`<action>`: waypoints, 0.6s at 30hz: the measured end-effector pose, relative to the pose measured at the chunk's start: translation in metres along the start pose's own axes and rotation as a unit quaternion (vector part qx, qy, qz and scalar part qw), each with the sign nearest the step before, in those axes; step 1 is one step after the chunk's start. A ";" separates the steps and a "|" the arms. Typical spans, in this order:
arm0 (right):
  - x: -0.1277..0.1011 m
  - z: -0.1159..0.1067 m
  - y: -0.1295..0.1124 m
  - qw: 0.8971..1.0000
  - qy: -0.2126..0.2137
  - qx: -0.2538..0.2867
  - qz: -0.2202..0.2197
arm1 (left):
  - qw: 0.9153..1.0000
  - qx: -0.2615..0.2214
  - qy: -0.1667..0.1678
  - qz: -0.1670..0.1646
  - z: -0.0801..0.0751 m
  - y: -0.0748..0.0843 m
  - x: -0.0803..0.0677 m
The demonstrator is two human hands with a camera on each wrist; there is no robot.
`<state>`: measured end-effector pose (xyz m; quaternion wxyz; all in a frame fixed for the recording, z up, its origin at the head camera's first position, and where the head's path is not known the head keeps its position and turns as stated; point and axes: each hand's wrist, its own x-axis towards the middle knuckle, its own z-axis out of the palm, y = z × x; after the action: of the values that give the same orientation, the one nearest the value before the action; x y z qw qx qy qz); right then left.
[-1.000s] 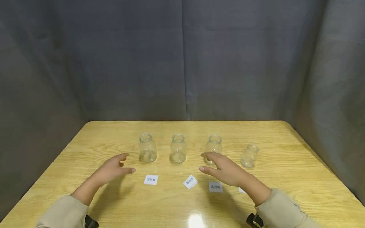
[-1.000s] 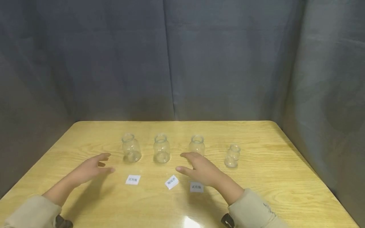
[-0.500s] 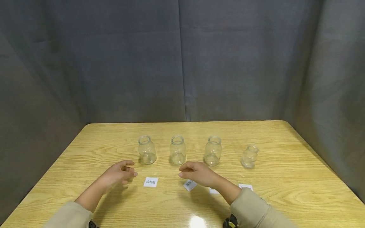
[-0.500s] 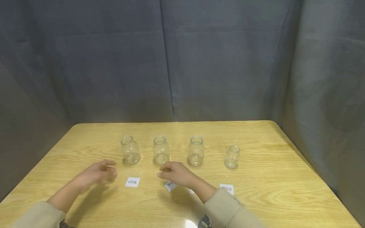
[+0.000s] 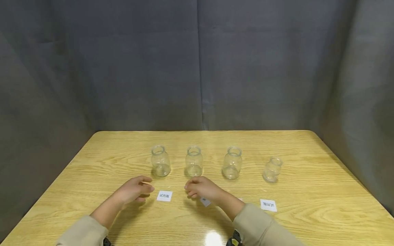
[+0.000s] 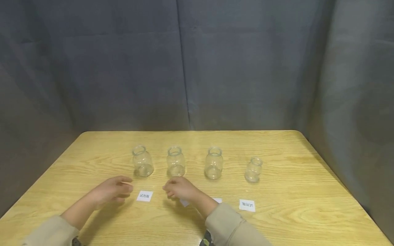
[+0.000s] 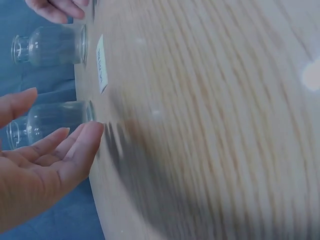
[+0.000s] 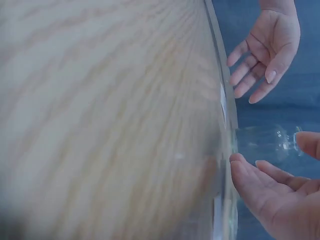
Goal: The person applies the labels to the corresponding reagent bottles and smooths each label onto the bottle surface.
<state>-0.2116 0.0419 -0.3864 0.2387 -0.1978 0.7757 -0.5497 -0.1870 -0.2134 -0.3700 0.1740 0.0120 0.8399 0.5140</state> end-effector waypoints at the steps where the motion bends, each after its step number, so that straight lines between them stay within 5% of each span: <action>1: 0.002 0.002 0.000 1.000 0.000 0.008 0.004 | 1.000 -0.002 0.001 -0.003 0.001 0.000 0.001; 11: 0.022 0.019 -0.001 0.996 0.027 0.084 0.029 | 1.000 -0.013 -0.011 -0.004 0.004 -0.010 0.012; 18: 0.030 0.034 -0.006 0.991 0.052 0.117 0.042 | 0.998 -0.053 0.023 -0.028 0.014 -0.003 0.011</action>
<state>-0.2156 -0.0024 -0.3947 0.2426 -0.1066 0.7249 -0.6358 -0.1924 -0.2006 -0.3815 0.1695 -0.0324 0.8151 0.5530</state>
